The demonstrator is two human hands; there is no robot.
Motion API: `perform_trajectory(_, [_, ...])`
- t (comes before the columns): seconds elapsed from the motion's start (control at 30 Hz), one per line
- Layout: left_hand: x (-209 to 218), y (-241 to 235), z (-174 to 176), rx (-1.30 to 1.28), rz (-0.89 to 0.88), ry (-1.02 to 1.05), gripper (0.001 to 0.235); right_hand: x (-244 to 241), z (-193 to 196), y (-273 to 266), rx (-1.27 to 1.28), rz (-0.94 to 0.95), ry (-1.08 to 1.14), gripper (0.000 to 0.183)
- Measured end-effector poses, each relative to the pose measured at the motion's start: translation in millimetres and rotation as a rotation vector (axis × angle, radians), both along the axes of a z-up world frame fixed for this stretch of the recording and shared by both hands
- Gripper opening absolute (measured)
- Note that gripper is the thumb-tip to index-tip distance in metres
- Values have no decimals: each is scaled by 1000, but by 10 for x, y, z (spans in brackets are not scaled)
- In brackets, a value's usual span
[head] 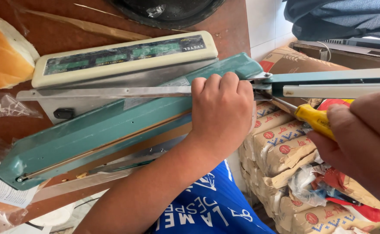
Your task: The person uses a yellow screwdriver to unscrew and remove a long, teal-colored metal component from a white digital scale. The person then lifts the removed component to inspect it.
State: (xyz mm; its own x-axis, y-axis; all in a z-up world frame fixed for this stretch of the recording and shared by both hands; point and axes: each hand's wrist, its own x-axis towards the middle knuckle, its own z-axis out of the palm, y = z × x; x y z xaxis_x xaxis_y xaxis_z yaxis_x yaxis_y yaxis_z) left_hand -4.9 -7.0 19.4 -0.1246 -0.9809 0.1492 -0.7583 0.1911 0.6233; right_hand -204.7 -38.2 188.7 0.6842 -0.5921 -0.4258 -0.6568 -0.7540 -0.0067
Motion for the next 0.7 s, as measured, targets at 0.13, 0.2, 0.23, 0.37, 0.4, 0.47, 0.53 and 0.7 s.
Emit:
perform_trajectory(0.13, [10,-7,14,14,-13,-6,18,104,0,-48,25,29,-16,32])
perform_trajectory(0.2, [14,-14,18,16,-18,-12,17,79,-13,-32,25,13,4,33])
perform_trajectory(0.23, [18,-16,18,17,-22,-19,17,67,-22,-23,25,-3,23,34])
perform_trajectory(0.37, [13,-24,11,13,-14,-14,16,49,-41,-11,51,-1,1,35])
perform_trajectory(0.4, [17,-25,14,17,-18,-8,16,19,-66,30,30,-59,-3,35])
perform_trajectory(0.47, [20,-25,17,23,-21,-3,16,11,-46,34,9,-116,-7,36])
perform_trajectory(0.53, [17,-26,15,20,-20,3,18,52,43,-42,6,18,-12,37])
perform_trajectory(0.7, [-5,-28,1,14,-12,-9,18,103,58,-75,24,36,-27,36])
